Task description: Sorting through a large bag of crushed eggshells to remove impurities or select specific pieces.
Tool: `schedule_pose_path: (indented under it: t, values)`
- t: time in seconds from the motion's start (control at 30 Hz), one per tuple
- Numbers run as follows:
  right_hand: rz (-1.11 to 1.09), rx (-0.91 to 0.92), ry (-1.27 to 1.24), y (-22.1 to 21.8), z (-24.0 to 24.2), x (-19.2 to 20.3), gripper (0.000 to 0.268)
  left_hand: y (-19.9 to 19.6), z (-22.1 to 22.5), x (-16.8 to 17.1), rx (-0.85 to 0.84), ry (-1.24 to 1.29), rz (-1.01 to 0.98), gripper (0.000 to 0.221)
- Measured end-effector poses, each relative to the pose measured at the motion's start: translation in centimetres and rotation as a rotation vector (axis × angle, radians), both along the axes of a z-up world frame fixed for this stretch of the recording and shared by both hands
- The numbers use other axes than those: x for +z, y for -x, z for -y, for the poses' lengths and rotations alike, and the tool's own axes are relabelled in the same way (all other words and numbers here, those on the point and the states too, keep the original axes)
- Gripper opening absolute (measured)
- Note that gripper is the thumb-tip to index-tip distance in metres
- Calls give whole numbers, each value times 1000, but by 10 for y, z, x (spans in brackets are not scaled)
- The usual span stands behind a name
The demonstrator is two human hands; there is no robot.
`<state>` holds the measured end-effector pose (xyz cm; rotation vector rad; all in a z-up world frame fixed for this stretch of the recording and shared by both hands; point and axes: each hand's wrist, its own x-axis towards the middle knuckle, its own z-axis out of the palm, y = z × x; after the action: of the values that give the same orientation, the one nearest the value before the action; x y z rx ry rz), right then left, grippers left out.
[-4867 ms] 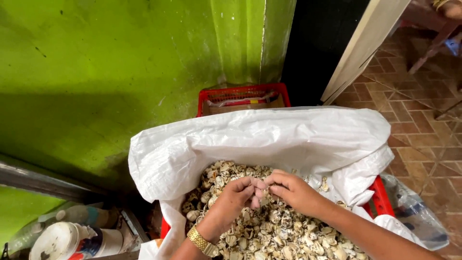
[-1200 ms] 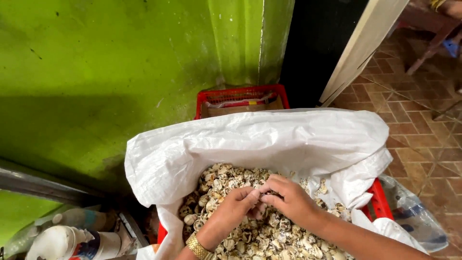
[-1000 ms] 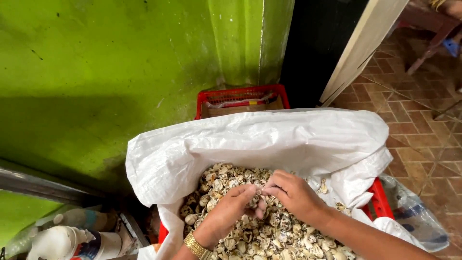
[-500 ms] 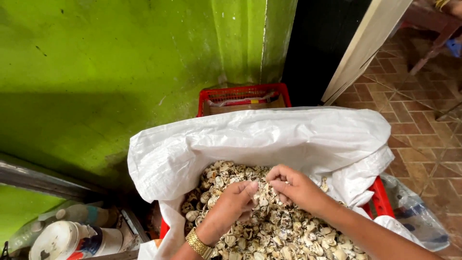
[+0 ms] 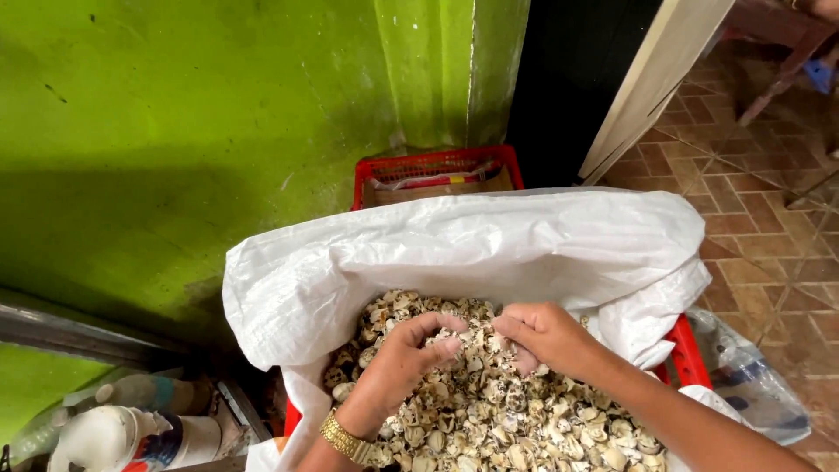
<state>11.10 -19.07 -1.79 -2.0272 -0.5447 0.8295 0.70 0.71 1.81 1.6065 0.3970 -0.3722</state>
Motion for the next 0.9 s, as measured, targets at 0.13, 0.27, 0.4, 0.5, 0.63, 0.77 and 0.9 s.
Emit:
schedule_pose_path:
  t: [0.13,0.27,0.4,0.5,0.63,0.77,0.9]
  values:
    - [89,25,-24,1,1,-12,45,-2,1,-34,48,2,40,18]
    - [289,426,350,9,-1,4,12,-1,8,-47,88,-275,149,40]
    - [124,697,690,27,-4,13,20,2,19,-55,3,-1019,646,41]
    - [356,667,634,32,-6,-30,26,6,30,-48,-137,-881,566,26]
    - [167,542,603,25,-15,-8,17,5,32,-68,-160,-888,659,17]
    - [135,321,397,10,-8,8,12,0,32,-67,-163,-800,728,21]
    - [-84,41,267,17,-14,27,20,6,46,-63,-158,-652,888,46]
